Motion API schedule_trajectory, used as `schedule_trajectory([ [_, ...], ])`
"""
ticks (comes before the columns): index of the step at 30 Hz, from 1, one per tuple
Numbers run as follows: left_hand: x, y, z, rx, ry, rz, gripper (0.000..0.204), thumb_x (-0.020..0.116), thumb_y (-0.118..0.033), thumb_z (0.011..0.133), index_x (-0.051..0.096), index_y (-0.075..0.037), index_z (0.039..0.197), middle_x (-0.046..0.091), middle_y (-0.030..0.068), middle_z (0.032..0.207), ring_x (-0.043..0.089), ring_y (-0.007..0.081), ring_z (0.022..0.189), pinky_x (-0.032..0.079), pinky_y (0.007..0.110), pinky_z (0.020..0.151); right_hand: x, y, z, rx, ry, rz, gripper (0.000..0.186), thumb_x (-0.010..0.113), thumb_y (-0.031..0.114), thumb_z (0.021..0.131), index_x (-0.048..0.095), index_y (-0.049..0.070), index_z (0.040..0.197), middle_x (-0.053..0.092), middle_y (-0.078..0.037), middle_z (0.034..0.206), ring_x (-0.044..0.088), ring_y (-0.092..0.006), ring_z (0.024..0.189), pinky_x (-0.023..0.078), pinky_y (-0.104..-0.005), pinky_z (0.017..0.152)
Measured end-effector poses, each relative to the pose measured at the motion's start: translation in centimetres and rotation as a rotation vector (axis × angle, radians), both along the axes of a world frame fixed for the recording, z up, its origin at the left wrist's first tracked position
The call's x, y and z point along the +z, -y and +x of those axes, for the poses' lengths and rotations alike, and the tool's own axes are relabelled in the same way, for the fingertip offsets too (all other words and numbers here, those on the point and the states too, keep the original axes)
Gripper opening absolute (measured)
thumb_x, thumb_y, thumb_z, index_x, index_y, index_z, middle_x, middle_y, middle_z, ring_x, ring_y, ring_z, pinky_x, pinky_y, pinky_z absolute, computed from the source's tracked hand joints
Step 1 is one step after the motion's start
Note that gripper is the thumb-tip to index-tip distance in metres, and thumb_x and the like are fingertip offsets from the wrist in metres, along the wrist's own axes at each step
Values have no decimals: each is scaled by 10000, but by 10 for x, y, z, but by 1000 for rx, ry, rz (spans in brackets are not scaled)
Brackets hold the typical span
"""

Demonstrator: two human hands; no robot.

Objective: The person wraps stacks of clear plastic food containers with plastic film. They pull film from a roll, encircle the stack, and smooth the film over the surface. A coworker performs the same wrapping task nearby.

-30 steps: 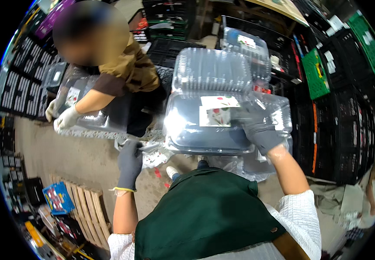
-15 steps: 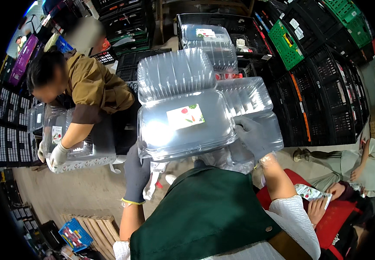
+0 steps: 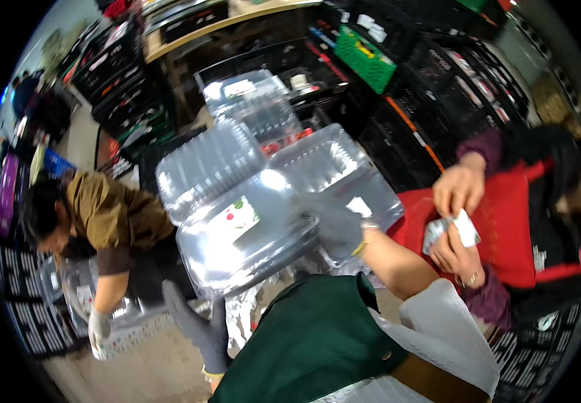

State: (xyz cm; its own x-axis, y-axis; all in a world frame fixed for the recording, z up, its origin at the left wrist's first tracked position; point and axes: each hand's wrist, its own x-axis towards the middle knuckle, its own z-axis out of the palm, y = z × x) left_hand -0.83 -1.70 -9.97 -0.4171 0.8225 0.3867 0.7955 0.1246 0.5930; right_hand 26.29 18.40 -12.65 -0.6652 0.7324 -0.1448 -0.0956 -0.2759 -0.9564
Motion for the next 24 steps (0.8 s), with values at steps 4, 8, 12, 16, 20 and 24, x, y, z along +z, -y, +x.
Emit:
schedule_trajectory([
  [4,37,-40,16,-189,-641,-458,955,756,-385,681,269,-7,1411,287,210,1461,257,397,1357,177,521,1107,39,-11,-39,-38,86,202,371,529,-80,778,575,-16,1141,619,-109,920,562,-143,795,472,-255,717],
  [8,21,-90,-24,-209,-359,-129,426,609,-92,805,543,6,1214,592,199,1156,569,303,1081,433,360,934,71,-22,-69,32,-190,138,276,564,79,873,587,30,1144,623,-100,944,595,-162,839,496,-263,704],
  [12,63,-112,-42,-241,953,468,265,524,-69,905,601,30,1138,661,136,1030,622,199,905,480,302,823,112,-1,-34,-22,-433,-274,310,548,187,936,541,23,1199,601,-102,1086,640,-177,869,524,-287,730],
  [16,92,-107,-86,108,231,470,254,491,-122,953,580,20,1144,628,136,1075,583,233,1002,460,339,878,103,39,34,-230,-91,54,315,538,186,939,536,19,1205,598,-102,1096,631,-177,888,512,-288,749],
  [20,82,-142,-40,44,883,309,280,465,-157,960,561,0,1172,587,153,1180,566,275,1074,445,376,928,74,79,83,-332,729,974,320,529,186,942,531,14,1211,594,-102,1107,622,-177,907,500,-290,768],
  [24,79,-151,2,-254,1562,289,285,466,-111,933,524,-57,1207,585,131,1167,518,278,1175,435,412,976,60,88,72,-85,957,1721,324,519,186,945,526,9,1217,590,-101,1118,613,-177,926,487,-292,786],
])
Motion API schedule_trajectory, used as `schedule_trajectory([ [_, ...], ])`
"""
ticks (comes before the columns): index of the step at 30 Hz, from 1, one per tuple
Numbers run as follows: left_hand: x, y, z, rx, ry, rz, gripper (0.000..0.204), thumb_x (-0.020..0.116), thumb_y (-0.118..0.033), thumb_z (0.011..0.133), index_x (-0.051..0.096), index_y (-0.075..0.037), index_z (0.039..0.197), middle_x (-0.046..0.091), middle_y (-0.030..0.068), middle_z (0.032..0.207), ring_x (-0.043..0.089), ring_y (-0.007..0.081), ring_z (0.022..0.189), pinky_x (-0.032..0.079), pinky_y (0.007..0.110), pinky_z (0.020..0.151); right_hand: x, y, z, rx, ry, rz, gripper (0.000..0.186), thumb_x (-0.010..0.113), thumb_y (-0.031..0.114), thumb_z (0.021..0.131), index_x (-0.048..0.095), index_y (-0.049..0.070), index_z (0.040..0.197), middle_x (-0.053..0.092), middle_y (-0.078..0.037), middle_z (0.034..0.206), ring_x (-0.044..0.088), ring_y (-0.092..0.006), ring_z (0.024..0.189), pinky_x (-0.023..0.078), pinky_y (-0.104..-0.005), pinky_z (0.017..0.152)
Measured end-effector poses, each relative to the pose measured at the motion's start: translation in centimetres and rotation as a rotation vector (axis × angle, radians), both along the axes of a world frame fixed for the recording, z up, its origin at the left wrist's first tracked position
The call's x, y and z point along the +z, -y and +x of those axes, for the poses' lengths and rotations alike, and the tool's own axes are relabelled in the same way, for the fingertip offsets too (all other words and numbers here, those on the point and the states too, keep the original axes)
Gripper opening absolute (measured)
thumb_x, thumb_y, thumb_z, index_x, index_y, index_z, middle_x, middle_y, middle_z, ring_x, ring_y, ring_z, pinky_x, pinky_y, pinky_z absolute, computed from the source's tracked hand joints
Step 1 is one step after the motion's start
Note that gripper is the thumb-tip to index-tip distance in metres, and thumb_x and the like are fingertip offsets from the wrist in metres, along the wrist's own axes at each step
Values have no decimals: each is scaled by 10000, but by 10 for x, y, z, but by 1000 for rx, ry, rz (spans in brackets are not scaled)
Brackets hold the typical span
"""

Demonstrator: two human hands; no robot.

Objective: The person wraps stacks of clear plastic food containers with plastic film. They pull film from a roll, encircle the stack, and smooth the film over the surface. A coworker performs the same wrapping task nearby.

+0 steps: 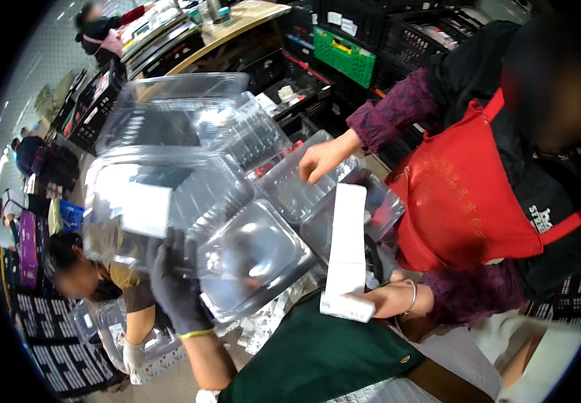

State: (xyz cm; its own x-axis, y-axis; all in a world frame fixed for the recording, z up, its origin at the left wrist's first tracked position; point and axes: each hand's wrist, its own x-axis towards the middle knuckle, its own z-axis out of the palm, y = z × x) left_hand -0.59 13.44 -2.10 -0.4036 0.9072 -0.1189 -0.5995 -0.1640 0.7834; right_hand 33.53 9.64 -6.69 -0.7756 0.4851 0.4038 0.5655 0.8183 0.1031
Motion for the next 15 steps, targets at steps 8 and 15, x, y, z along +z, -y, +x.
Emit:
schedule_trajectory([
  [8,-13,-19,93,-112,-40,-141,325,526,-152,909,486,-74,1222,539,105,1144,535,280,1104,497,432,918,-10,-10,-7,251,184,361,334,501,185,952,516,0,1229,583,-101,1140,595,-178,964,463,-295,824],
  [15,-27,-24,183,-434,319,-432,242,578,-243,874,556,-84,1055,587,61,1005,583,198,962,502,347,798,-5,-15,-8,370,228,508,343,484,185,957,507,-9,1240,576,-100,1158,579,-178,997,442,-298,857],
])
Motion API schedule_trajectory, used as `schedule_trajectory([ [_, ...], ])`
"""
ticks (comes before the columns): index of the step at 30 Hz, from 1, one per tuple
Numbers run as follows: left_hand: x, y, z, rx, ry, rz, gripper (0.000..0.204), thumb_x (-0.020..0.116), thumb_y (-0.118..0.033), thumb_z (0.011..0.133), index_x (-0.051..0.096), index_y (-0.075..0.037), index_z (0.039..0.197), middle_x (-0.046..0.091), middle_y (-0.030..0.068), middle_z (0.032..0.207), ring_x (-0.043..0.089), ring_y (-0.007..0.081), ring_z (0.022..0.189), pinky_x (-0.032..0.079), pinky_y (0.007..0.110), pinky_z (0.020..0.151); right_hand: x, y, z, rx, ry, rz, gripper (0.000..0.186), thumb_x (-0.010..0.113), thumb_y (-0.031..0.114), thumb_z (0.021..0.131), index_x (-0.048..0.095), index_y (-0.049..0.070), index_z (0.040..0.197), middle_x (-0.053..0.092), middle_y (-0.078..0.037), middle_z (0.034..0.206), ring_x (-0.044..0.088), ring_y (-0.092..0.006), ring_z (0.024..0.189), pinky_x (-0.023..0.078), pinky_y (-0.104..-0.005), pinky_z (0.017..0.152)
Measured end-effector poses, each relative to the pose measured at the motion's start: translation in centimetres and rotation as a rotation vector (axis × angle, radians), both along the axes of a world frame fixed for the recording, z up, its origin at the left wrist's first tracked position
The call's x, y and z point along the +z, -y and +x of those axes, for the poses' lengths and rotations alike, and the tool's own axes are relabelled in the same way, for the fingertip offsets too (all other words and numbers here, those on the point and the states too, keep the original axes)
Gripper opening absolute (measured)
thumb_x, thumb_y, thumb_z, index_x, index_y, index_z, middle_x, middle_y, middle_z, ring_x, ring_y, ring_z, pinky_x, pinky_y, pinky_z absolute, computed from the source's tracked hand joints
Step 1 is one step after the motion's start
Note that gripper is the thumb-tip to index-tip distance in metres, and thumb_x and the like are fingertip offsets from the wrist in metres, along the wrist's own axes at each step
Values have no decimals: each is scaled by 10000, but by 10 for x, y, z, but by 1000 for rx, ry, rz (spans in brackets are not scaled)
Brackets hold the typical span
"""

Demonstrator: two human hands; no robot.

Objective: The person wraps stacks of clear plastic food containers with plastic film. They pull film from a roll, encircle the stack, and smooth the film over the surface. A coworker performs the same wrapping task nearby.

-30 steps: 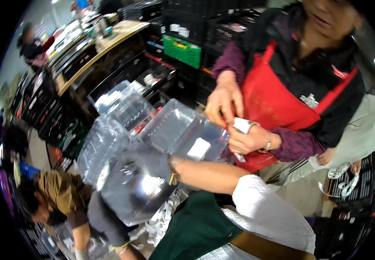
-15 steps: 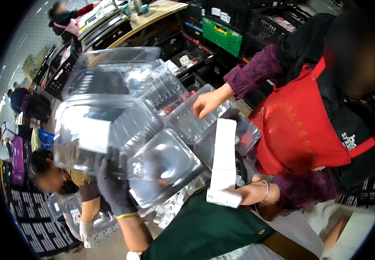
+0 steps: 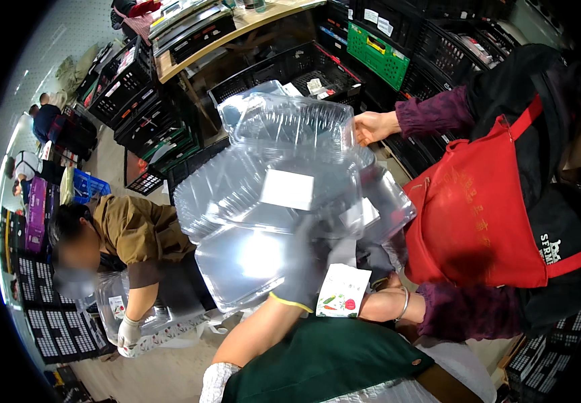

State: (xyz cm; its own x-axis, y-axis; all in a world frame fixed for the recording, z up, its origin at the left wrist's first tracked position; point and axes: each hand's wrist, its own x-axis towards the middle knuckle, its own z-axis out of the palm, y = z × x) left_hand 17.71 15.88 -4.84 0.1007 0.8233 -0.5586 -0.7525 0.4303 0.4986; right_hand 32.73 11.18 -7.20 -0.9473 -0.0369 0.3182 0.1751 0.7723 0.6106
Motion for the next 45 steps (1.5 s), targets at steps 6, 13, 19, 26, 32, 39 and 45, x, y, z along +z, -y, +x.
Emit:
schedule_trajectory([
  [6,-61,12,23,-250,236,-165,229,526,-245,911,573,-51,1022,648,104,960,637,218,849,537,344,713,-2,-1,-2,63,18,87,351,470,185,962,500,-16,1249,571,-100,1175,566,-178,1026,424,-300,885],
  [13,-31,8,23,-938,84,184,383,477,-327,964,550,-20,1182,618,66,982,568,167,959,444,307,874,0,-2,-2,13,29,148,361,454,184,967,491,-24,1259,564,-100,1194,550,-178,1059,402,-303,918],
  [19,21,-20,-99,-7,-1377,711,465,632,-144,869,487,-9,1289,551,159,1225,527,197,1100,417,336,938,-5,1,-1,6,32,89,369,439,184,972,484,-32,1268,559,-99,1210,537,-178,1087,384,-305,946],
  [26,-8,-62,-111,-169,-726,233,641,646,-224,850,330,-130,1399,512,77,1219,516,195,1087,453,385,873,-10,6,-5,5,22,74,378,423,183,978,475,-40,1279,552,-99,1229,521,-178,1120,363,-308,979],
  [32,-17,-60,-69,-101,-552,270,629,511,-20,853,248,-127,1414,506,83,1149,527,160,971,467,291,763,-14,13,-2,8,9,50,387,409,183,983,468,-47,1288,547,-98,1245,508,-178,1148,345,-310,1007],
  [39,-15,-63,-69,-133,-597,377,703,619,-223,829,242,-118,1414,531,87,1175,557,200,1002,475,362,819,-5,14,-11,67,49,137,397,392,182,988,459,-56,1298,540,-98,1264,492,-179,1182,323,-313,1040],
  [45,5,-29,-89,-109,-690,433,849,680,-305,793,159,-109,1434,453,135,1270,480,239,1111,437,381,843,-12,15,-29,236,138,301,405,378,182,993,452,-63,1307,534,-97,1280,479,-179,1210,305,-316,1068],
])
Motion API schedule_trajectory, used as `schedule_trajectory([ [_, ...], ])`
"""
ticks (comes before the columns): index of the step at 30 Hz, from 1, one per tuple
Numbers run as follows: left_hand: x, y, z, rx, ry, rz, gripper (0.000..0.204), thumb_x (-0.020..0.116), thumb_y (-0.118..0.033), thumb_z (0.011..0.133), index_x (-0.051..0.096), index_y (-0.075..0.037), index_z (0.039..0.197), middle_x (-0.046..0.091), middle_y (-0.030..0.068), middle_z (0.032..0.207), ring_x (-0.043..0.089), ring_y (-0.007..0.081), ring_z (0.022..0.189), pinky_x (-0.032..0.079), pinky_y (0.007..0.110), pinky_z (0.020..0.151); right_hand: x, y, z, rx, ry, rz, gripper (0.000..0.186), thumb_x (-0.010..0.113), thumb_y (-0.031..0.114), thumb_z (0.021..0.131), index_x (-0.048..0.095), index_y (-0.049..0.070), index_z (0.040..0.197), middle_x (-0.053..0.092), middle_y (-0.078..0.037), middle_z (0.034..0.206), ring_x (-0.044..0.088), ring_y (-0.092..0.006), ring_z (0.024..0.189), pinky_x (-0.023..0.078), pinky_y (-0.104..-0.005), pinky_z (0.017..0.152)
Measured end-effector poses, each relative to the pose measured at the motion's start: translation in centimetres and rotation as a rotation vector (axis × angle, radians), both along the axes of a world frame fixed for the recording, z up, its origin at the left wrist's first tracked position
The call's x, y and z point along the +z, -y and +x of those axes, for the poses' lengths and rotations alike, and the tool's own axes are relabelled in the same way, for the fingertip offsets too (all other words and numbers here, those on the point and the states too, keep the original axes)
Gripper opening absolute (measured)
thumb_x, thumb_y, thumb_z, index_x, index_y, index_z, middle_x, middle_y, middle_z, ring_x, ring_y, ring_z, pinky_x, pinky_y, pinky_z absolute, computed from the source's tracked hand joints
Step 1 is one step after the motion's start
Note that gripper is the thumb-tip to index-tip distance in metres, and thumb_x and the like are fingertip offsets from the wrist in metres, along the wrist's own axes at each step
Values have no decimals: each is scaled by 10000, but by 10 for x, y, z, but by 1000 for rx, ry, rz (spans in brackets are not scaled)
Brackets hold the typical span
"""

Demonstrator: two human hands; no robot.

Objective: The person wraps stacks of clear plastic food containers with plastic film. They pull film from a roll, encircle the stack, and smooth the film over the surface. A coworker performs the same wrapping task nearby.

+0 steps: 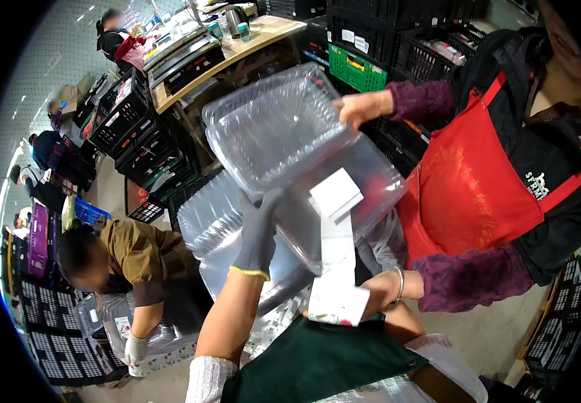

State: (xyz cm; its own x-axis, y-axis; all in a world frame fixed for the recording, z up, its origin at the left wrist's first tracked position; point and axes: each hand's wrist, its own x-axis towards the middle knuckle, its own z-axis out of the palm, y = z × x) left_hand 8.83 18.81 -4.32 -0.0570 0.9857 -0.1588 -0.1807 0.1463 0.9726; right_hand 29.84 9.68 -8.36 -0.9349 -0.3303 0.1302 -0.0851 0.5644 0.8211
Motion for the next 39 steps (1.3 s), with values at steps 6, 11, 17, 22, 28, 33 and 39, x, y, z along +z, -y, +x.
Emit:
schedule_trajectory([
  [6,-3,36,-18,-67,-139,0,781,644,-196,839,197,-5,1451,416,210,1339,447,270,1195,394,359,961,48,17,-15,-47,-54,555,414,416,143,947,465,-139,1246,510,-98,1299,483,-203,1192,308,-330,1082],
  [11,31,117,-54,-940,-160,144,715,664,-245,801,353,4,1395,319,181,1473,244,295,1390,182,380,1118,30,26,-20,41,200,-407,403,389,102,944,433,-108,1285,496,-114,1298,458,-215,1211,326,-276,1060],
  [17,35,92,-21,-1322,-2,483,455,620,-199,853,544,-14,1261,362,186,1444,282,350,1368,203,455,1102,41,19,-18,34,49,-253,376,393,91,934,451,-104,1250,508,-98,1242,462,-203,1194,334,-279,1054],
  [22,36,119,-32,-1090,-222,596,296,667,-154,828,648,48,1044,535,226,1266,522,362,1154,339,416,1035,30,17,-26,79,-14,-163,352,406,82,925,467,-111,1213,512,-97,1206,459,-188,1193,327,-286,1061],
  [28,48,163,-68,-455,359,-54,541,665,-147,792,490,108,1235,601,219,1165,547,276,1128,379,399,1010,4,32,-28,-83,-8,69,330,439,83,943,487,-93,1217,511,-76,1216,455,-148,1185,336,-265,1051],
  [33,18,186,-139,-8,367,393,388,534,-458,863,477,-102,1006,486,56,950,461,212,957,301,467,1009,94,-23,-10,44,-71,629,568,657,29,807,428,-5,1326,407,-87,1350,381,-178,1285,336,-272,1050],
  [39,31,248,-180,621,252,250,471,502,-394,917,491,-13,1196,571,120,1057,524,244,993,408,405,905,-94,-104,27,-978,703,2076,617,504,392,897,352,37,1378,359,-102,1407,344,-232,1315,280,-351,1103],
])
